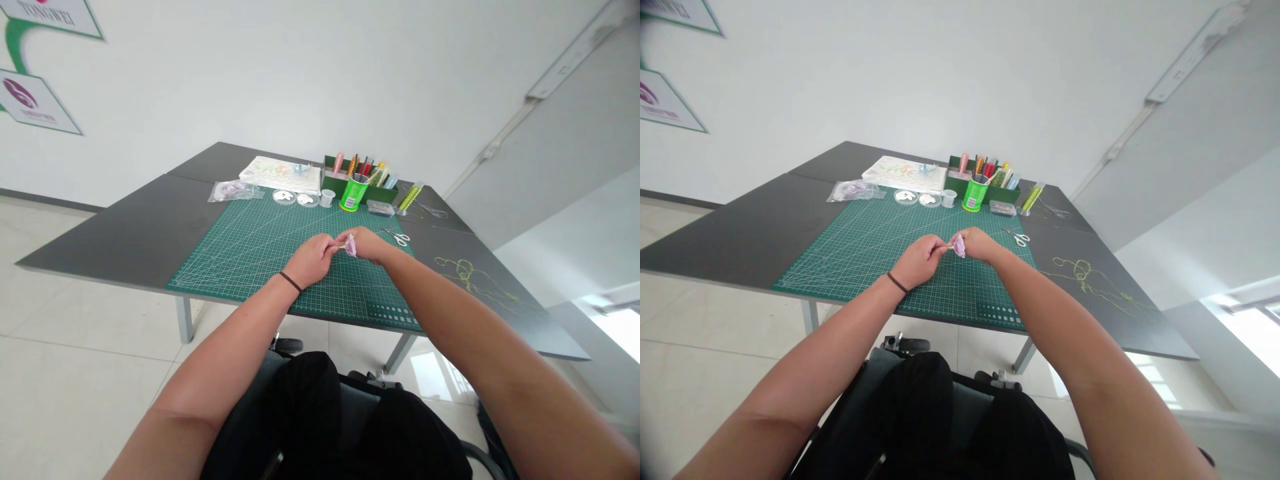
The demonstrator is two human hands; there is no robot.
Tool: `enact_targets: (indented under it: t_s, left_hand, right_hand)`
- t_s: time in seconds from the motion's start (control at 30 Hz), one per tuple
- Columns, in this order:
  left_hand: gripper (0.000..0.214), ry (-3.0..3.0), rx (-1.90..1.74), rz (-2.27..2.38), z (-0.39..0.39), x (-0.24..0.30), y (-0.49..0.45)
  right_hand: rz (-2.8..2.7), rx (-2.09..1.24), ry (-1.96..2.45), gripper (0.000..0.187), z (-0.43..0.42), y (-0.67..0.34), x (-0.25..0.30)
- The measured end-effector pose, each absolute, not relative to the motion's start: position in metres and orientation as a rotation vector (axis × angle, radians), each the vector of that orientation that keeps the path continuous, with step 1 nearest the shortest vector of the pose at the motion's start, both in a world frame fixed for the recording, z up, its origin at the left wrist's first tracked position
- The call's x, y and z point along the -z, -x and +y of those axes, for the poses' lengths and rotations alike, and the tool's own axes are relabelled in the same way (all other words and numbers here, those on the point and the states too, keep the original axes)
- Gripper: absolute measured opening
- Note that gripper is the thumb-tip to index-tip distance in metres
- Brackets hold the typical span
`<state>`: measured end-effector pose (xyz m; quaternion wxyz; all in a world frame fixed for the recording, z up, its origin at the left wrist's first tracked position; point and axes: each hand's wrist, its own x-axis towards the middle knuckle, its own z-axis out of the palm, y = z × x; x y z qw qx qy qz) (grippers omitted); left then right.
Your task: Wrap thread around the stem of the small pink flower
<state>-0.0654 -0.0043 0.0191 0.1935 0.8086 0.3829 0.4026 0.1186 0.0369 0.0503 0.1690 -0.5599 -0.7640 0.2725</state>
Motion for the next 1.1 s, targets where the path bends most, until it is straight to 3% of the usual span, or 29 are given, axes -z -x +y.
enact_targets:
  t_s: [0.13,0.57,0.7,0.8,0.97,1.1]
  left_hand:
    - [0.014,-2.237,-1.213,1.106,-0.005,-0.020,0.065]
    - [0.011,-2.035,-1.288,1.182,-0.003,-0.018,0.058]
    - [0.011,-1.978,-1.308,1.176,-0.001,-0.019,0.057]
    - [0.012,-1.950,-1.303,1.185,-0.002,-0.021,0.057]
    - [0.013,-1.943,-1.272,1.211,-0.003,-0.022,0.055]
    - [0.013,-1.933,-1.246,1.220,-0.003,-0.021,0.052]
  right_hand:
    - [-2.121,-0.901,1.559,0.039,0.026,-0.117,-0.042]
    - [-1.795,-1.439,1.473,0.028,0.001,-0.115,-0.031]
    - [-1.696,-1.306,1.459,0.022,-0.002,-0.117,-0.021]
    - [-1.712,-1.023,1.417,0.018,-0.002,-0.122,-0.013]
    - [-1.748,-0.435,1.369,0.045,-0.006,-0.125,-0.004]
    - [-1.679,-0.610,1.238,0.048,-0.008,-0.112,0.003]
